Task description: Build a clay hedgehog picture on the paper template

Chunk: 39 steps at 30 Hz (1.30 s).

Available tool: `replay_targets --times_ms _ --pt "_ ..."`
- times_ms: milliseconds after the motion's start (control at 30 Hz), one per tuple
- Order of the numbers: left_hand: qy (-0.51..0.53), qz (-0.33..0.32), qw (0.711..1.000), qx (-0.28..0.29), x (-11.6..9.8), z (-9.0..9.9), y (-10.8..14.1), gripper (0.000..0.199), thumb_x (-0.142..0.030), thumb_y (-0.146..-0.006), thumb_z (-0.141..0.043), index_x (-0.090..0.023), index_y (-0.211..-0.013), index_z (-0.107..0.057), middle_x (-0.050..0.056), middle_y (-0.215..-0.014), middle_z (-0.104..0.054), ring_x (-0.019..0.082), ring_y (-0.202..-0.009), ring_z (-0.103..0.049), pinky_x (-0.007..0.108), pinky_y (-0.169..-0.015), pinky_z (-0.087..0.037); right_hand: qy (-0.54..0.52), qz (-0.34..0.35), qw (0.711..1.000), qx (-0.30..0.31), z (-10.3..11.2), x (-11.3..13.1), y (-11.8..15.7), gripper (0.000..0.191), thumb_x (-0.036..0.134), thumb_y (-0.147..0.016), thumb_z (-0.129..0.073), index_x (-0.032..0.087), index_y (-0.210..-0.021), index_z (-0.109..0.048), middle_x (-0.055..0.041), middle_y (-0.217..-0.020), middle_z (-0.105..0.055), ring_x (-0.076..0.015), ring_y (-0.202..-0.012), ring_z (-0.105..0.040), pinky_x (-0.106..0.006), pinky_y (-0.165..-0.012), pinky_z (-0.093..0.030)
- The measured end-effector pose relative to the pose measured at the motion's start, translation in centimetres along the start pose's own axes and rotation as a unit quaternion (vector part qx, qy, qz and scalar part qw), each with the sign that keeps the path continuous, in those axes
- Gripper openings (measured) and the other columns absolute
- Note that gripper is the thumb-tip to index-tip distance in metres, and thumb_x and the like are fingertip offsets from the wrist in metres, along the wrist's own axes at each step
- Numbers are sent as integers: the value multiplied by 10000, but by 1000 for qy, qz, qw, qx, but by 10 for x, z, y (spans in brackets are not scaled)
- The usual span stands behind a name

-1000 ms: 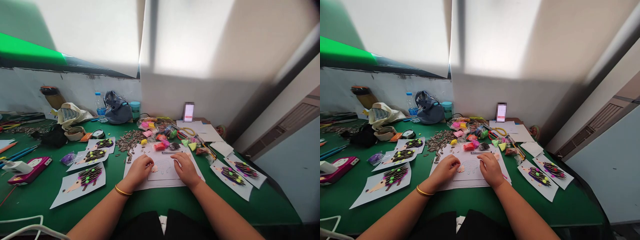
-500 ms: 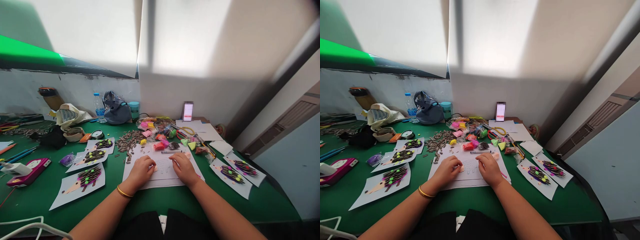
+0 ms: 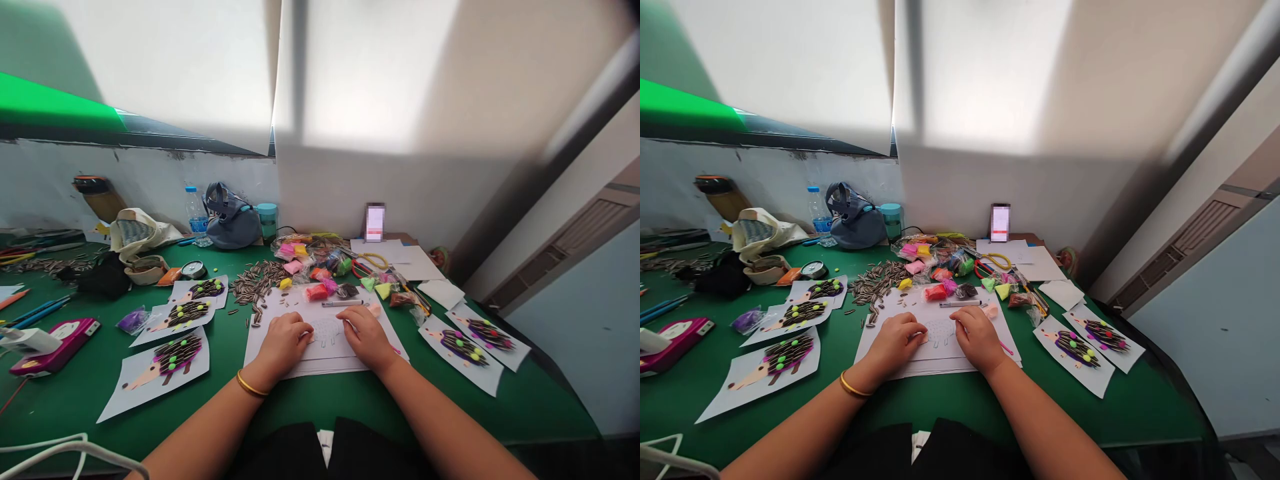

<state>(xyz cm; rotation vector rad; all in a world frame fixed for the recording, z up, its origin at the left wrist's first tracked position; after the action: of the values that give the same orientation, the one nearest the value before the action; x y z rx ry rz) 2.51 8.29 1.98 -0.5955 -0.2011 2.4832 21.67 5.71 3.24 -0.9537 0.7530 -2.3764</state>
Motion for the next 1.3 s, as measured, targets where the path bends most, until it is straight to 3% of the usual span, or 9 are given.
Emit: replay_targets --times_ms 533,700,933,1133,1300 --pt "19 10 1000 -17 6 6 1 248 -166 -878 -575 -244 -1048 -738 75 -982 -675 230 -927 -603 369 -834 -427 1 4 1000 1 -1 0 0 256 94 -891 -470 216 -1021 -653 -80 -984 -670 -236 -971 -605 -420 -858 -520" --pt "5 -16 1000 -26 2 18 8 273 -78 -805 -567 -261 -870 -759 62 -951 -642 225 -915 -587 375 -831 -412 3 2 1000 9 -2 -1 0 254 96 -882 -475 218 -1011 -657 -79 -957 -665 -232 -942 -613 -405 -832 -531" --pt "-45 -70 996 -27 -9 22 21 292 -120 -836 -592 -333 -935 -766 44 -881 -617 225 -869 -553 397 -805 -373 9 -2 999 48 -7 -2 1 259 76 -865 -482 211 -999 -658 -79 -949 -665 -229 -933 -612 -405 -834 -530" --pt "-20 -44 998 -38 -6 18 16 191 -184 -848 -628 -273 -965 -749 61 -953 -645 232 -925 -580 386 -818 -390 10 12 998 61 -10 1 2 249 87 -849 -528 220 -1007 -667 -74 -973 -666 -223 -940 -612 -395 -843 -530" --pt "-12 -32 999 -24 -3 9 9 133 -262 -851 -666 -288 -931 -769 51 -924 -655 220 -900 -588 371 -817 -396 12 11 998 61 -12 1 3 251 86 -849 -531 221 -1008 -671 -70 -974 -665 -219 -939 -617 -385 -841 -535"
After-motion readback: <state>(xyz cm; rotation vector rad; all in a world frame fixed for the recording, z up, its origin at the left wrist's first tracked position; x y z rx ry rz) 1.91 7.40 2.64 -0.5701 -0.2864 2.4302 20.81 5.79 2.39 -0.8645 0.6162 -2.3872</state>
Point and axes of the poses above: each hand's wrist, its own y-axis away from the middle knuckle, its own z-axis out of the back of the hand, x = y × z, the point moved 6 cm from there along -y, towards the middle knuckle
